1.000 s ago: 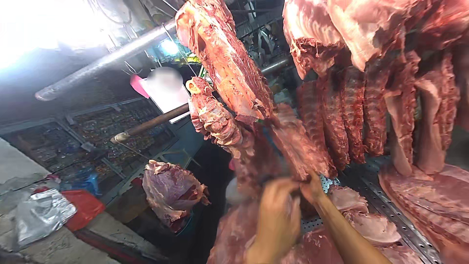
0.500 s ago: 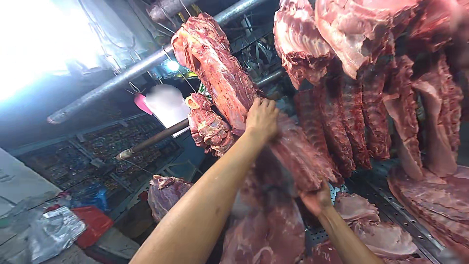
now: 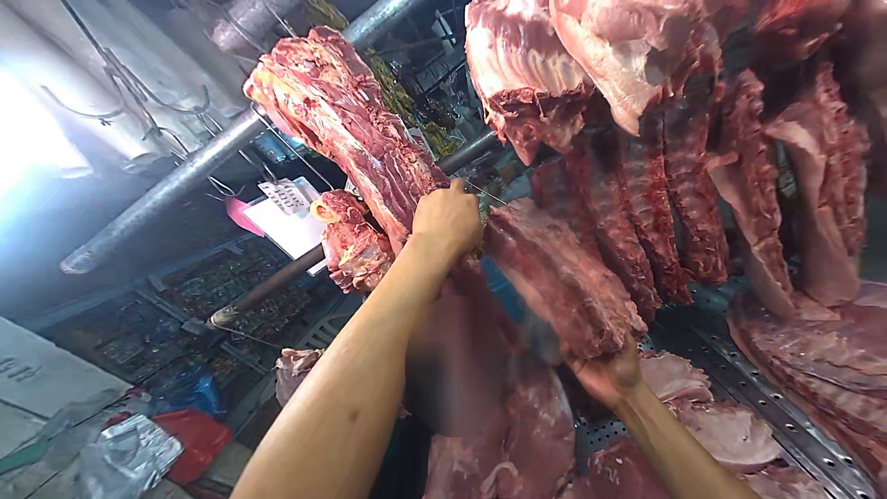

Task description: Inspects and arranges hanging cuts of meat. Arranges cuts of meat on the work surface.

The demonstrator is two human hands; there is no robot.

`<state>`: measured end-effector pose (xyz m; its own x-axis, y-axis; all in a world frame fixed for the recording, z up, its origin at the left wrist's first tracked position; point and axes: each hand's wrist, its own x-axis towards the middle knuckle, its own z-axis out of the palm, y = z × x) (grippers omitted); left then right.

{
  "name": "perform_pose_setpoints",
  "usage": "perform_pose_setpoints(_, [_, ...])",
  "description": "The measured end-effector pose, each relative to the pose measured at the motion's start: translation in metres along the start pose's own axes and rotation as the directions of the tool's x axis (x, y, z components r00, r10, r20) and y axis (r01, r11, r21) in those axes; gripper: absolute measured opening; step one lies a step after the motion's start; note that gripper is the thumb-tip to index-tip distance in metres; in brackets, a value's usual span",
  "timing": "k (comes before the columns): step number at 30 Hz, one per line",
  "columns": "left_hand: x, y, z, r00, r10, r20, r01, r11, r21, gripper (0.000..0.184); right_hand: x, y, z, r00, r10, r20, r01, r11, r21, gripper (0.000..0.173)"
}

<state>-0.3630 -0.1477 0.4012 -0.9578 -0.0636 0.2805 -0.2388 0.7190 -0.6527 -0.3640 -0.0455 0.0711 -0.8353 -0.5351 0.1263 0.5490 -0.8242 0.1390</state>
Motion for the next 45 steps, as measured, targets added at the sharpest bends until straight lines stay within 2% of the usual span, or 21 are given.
perform_pose_setpoints(2, [0.020,0.009,-0.005,0.998,-0.034,0.055,0.037,0.999,-0.038,0.041,-0.008,-0.002,0.004,1.000,-0.007,-0.007,0.007,1.000,-0.025,0.070])
perform_pose_setpoints(8, [0.054,0.017,-0.016,0.973,-0.061,0.223,0.071,0.997,-0.037,0.032,-0.011,-0.010,0.026,0.997,-0.039,0.070,0.048,0.991,-0.126,0.075])
perform_pose_setpoints(12, [0.063,0.015,-0.026,0.941,-0.086,0.327,0.113,0.992,-0.064,0.035,-0.004,-0.011,0.044,0.996,-0.059,0.070,0.073,0.975,-0.210,0.064])
perform_pose_setpoints(15, [0.075,0.016,-0.027,0.920,-0.090,0.381,0.141,0.984,-0.106,0.029,-0.001,-0.011,0.048,0.995,-0.073,0.072,0.088,0.966,-0.243,0.054])
perform_pose_setpoints(18, [0.091,0.011,-0.019,0.909,0.008,0.417,0.087,0.974,-0.209,0.023,-0.006,-0.015,0.048,0.993,-0.087,0.086,0.108,0.953,-0.284,0.053])
perform_pose_setpoints(20, [0.093,-0.002,-0.023,0.904,0.093,0.418,0.057,0.941,-0.333,0.032,-0.010,-0.021,0.047,0.989,-0.117,0.092,0.141,0.931,-0.336,0.056])
perform_pose_setpoints(23, [0.087,-0.012,-0.026,0.914,0.160,0.372,0.058,0.857,-0.512,0.035,-0.020,-0.025,0.042,0.977,-0.199,0.072,0.211,0.895,-0.394,0.049])
perform_pose_setpoints(26, [0.080,0.008,-0.016,0.924,0.188,0.334,0.056,0.795,-0.604,0.038,-0.036,-0.023,0.037,0.968,-0.234,0.085,0.248,0.875,-0.416,0.042])
perform_pose_setpoints(28, [0.080,0.026,-0.003,0.942,0.206,0.266,0.003,0.784,-0.621,0.033,-0.046,-0.023,0.027,0.971,-0.220,0.090,0.238,0.875,-0.421,0.040])
perform_pose_setpoints(29, [0.079,0.037,0.005,0.960,0.172,0.221,0.011,0.767,-0.642,0.030,-0.050,-0.023,0.020,0.973,-0.208,0.103,0.232,0.876,-0.423,0.037])
perform_pose_setpoints(30, [0.077,0.047,0.014,0.978,0.104,0.181,0.049,0.728,-0.684,0.031,-0.053,-0.025,0.013,0.972,-0.195,0.128,0.231,0.874,-0.427,0.033])
perform_pose_setpoints(33, [0.065,0.064,0.032,0.975,-0.085,0.207,0.218,0.563,-0.797,0.058,-0.064,-0.030,-0.005,0.966,-0.169,0.196,0.238,0.877,-0.418,0.024])
perform_pose_setpoints(34, [0.061,0.064,0.035,0.968,-0.094,0.235,0.250,0.493,-0.834,0.060,-0.068,-0.033,-0.012,0.964,-0.150,0.218,0.230,0.885,-0.406,0.024])
perform_pose_setpoints(37, [0.045,0.062,0.038,0.956,-0.043,0.292,0.293,0.240,-0.925,0.046,-0.077,-0.043,-0.037,0.969,-0.094,0.229,0.177,0.910,-0.374,0.030])
perform_pose_setpoints(38, [0.038,0.061,0.035,0.947,-0.020,0.319,0.317,0.180,-0.931,0.049,-0.080,-0.046,-0.046,0.967,-0.083,0.240,0.169,0.916,-0.364,0.031])
perform_pose_setpoints(41, [0.008,0.070,0.056,0.956,-0.024,0.292,0.291,0.191,-0.937,0.071,-0.088,-0.051,-0.063,0.975,-0.109,0.193,0.173,0.918,-0.357,0.037])
perform_pose_setpoints(42, [-0.006,0.082,0.073,0.959,-0.030,0.282,0.284,0.146,-0.948,0.081,-0.088,-0.055,-0.065,0.979,-0.119,0.164,0.171,0.918,-0.358,0.040])
perform_pose_setpoints(43, [-0.021,0.098,0.093,0.954,-0.033,0.298,0.300,0.047,-0.953,0.088,-0.088,-0.058,-0.064,0.980,-0.132,0.147,0.177,0.916,-0.361,0.041])
perform_pose_setpoints(44, [-0.034,0.114,0.108,0.942,-0.013,0.334,0.331,-0.106,-0.938,0.089,-0.086,-0.061,-0.060,0.979,-0.148,0.143,0.192,0.906,-0.378,0.042])
perform_pose_setpoints(45, [-0.043,0.128,0.118,0.934,0.023,0.357,0.348,-0.284,-0.893,0.083,-0.083,-0.063,-0.052,0.973,-0.171,0.153,0.221,0.878,-0.424,0.040])
